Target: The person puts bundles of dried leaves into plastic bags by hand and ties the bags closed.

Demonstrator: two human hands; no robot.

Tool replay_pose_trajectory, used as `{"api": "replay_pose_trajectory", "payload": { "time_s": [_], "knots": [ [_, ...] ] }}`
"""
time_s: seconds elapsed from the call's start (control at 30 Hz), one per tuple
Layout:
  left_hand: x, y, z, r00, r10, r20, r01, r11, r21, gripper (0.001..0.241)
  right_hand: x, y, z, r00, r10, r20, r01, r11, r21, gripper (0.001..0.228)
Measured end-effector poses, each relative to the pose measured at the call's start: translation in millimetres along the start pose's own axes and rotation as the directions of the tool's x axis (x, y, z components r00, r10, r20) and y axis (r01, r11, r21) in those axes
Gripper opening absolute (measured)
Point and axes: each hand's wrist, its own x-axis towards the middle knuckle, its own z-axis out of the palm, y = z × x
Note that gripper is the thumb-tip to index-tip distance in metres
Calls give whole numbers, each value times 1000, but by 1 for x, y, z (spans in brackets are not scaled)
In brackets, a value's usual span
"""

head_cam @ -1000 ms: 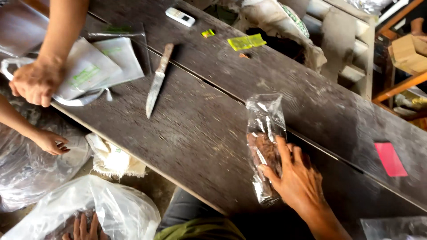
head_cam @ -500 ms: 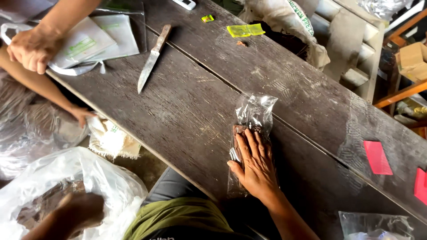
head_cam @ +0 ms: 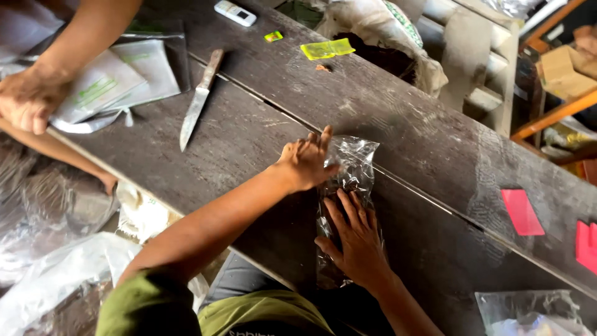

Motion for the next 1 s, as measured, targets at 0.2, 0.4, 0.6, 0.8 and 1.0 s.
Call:
{"api": "replay_pose_trajectory", "payload": {
  "time_s": [0.2,0.4,0.6,0.8,1.0],
  "knots": [
    [124,-30,49,990,111,-90,-141,865,-482,50,5,3,-14,996,-4,-89,7,999,38,64],
    [140,-52,46,987,105,-120,-158,740,-654,27,-1,9,5,999,38,1,-38,998,-54,72],
    [136,-32,43,820,360,-445,-502,78,-861,27,-3,28,3,964,156,-214,-8,823,568,49],
    [41,43,-17,489,621,-613,-800,39,-599,45,17,63,-48,935,347,-74,-19,259,966,79],
    [9,87,-41,291,460,-839,-916,-119,-383,33,33,92,-41,838,541,-65,62,23,998,17]
  ]
}}
